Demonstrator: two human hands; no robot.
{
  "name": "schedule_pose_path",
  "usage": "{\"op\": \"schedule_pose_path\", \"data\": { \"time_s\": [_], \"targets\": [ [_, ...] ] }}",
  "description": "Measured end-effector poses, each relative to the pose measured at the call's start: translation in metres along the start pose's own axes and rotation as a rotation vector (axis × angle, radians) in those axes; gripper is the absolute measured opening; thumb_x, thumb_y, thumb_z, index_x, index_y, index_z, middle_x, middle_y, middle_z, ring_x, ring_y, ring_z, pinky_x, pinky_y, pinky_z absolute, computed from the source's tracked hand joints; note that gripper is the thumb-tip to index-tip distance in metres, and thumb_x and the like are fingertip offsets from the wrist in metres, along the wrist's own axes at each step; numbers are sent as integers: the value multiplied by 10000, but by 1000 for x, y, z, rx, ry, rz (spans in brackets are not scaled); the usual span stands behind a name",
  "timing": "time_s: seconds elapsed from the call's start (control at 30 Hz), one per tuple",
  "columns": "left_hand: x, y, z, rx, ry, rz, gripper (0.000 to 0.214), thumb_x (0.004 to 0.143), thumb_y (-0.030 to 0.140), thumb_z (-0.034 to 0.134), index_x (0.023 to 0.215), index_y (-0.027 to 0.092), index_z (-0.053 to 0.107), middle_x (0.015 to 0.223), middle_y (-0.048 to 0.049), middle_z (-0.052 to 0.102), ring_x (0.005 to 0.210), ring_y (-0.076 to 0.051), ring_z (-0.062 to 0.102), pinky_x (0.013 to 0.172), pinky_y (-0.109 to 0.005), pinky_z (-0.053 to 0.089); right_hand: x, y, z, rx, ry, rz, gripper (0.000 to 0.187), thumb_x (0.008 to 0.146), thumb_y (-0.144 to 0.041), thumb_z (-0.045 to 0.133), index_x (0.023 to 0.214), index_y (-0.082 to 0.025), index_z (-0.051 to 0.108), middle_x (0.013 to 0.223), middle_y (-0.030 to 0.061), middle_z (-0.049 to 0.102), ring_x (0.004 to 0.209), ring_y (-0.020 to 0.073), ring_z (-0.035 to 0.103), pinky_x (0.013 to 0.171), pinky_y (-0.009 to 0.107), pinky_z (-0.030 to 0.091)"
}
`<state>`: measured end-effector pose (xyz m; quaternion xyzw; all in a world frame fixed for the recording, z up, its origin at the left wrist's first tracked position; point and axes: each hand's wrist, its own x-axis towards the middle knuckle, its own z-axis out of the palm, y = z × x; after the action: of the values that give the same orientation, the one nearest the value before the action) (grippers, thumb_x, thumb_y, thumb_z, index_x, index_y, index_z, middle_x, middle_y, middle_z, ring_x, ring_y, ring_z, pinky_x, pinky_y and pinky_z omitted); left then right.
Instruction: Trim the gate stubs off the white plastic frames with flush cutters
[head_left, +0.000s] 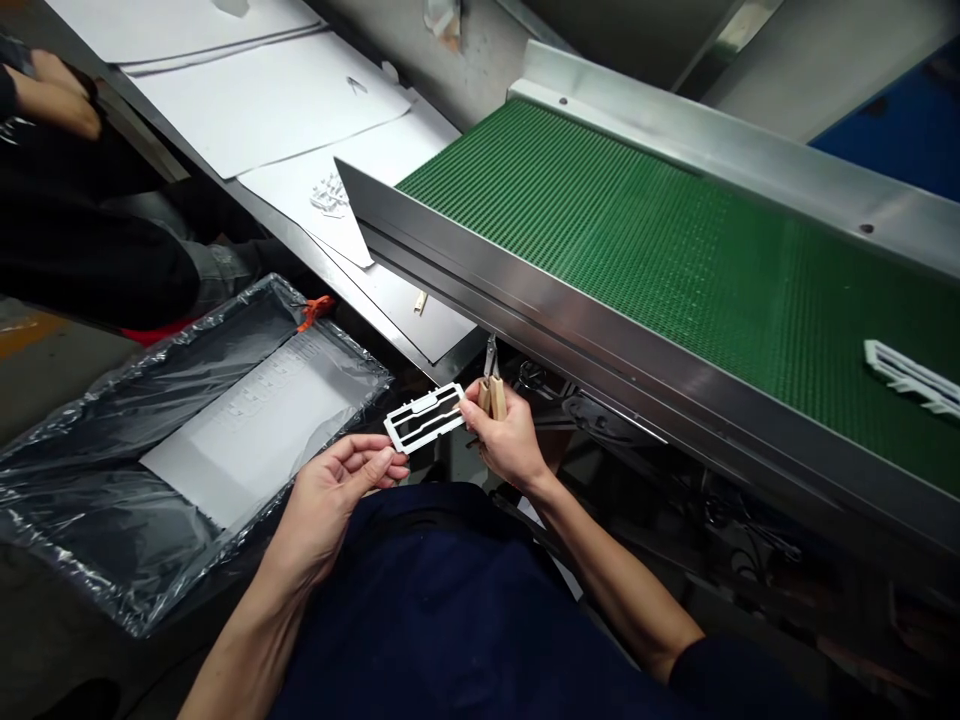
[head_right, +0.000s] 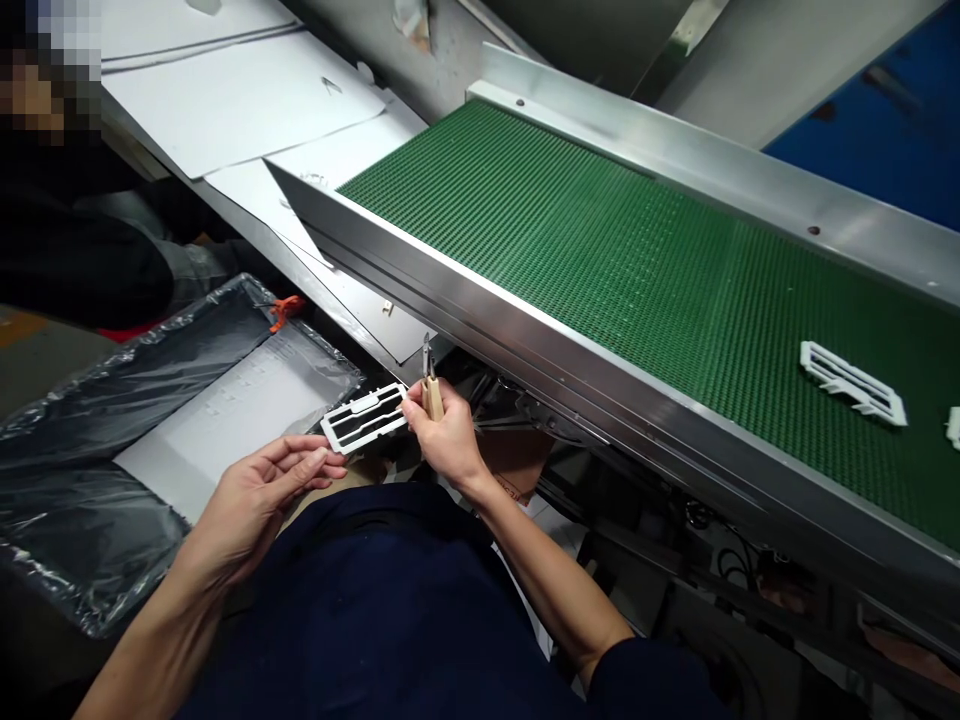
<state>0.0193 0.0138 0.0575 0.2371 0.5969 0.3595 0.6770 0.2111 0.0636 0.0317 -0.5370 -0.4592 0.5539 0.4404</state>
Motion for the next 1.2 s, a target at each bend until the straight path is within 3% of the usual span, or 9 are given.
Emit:
{"op": "schedule_pose_path", "data": {
  "time_s": [0.17, 0.37, 0.43, 0.57, 0.63, 0.73, 0.9, 1.0, 1.2],
  "targets": [
    [6, -2, 2, -70, 43, 5, 286, 694, 316, 745, 874, 133, 620, 733, -32, 694, 681, -116, 627, 637, -176, 491, -4, 3, 3, 28, 19, 23, 146, 770, -261, 620, 789, -157, 520, 656, -41, 483, 563, 80, 444, 546, 204, 388],
    [9, -9, 2, 38, 51, 95, 215, 743, 341, 694, 805, 152, 612, 691, -9, 659, 660, -119, 597, 630, -202, 476, -6, 5, 5, 43, 44, 67, 152, 752, -261, 629, 786, -158, 521, 647, -43, 487, 544, 76, 443, 543, 211, 398],
    [10, -11, 1, 145, 87, 199, 190, 781, 350, 653, 808, 168, 605, 744, -7, 649, 689, -124, 591, 658, -220, 472, -7, 6, 6, 68, 48, 81, 164, 743, -263, 635, 788, -156, 518, 651, -42, 493, 540, 76, 445, 538, 211, 397],
    [11, -10, -3, 371, 199, 562, 109, 828, 283, 599, 798, 178, 597, 1112, -52, 600, 995, -180, 569, 842, -266, 443, -12, 13, 10, 119, 29, 156, 213, 713, -277, 655, 813, -151, 514, 660, -36, 504, 554, 80, 453, 543, 211, 399],
    [12, -4, -7, 395, 101, 632, 83, 851, 251, 568, 803, 184, 577, 1132, -53, 595, 1028, -183, 561, 867, -272, 433, -19, 17, 13, 123, -18, 215, 232, 706, -283, 653, 827, -151, 505, 669, -34, 506, 566, 85, 461, 550, 213, 401],
    [12, 7, -16, 444, -135, 575, 90, 873, 253, 537, 809, 194, 557, 1002, -24, 626, 901, -146, 587, 804, -246, 442, -36, 23, 15, 51, -200, 301, 200, 741, -284, 607, 845, -157, 493, 657, -39, 497, 569, 88, 459, 553, 213, 386],
    [1, 13, -19, 676, -445, 447, 140, 901, 275, 485, 835, 186, 571, 955, -16, 617, 854, -136, 572, 758, -239, 424, -61, 13, 3, -376, -481, 314, 115, 783, -272, 574, 823, -176, 524, 720, -34, 529, 641, 98, 465, 593, 216, 358],
    [-6, 10, -15, 756, -537, 402, 165, 920, 286, 444, 892, 189, 574, 969, -15, 610, 870, -138, 557, 767, -245, 412, -67, -1, -11, -599, -514, 263, 124, 810, -291, 560, 879, -192, 528, 789, -26, 562, 690, 112, 491, 638, 232, 367],
    [0, 14, -9, 891, -608, 418, 166, 929, 278, 406, 934, 204, 555, 891, 2, 595, 773, -126, 534, 712, -243, 400, -69, -31, -40, -957, -619, -2, 292, 796, -198, 522, 1088, -205, 509, 1002, 33, 571, 904, 168, 506, 797, 288, 366]
  ]
}}
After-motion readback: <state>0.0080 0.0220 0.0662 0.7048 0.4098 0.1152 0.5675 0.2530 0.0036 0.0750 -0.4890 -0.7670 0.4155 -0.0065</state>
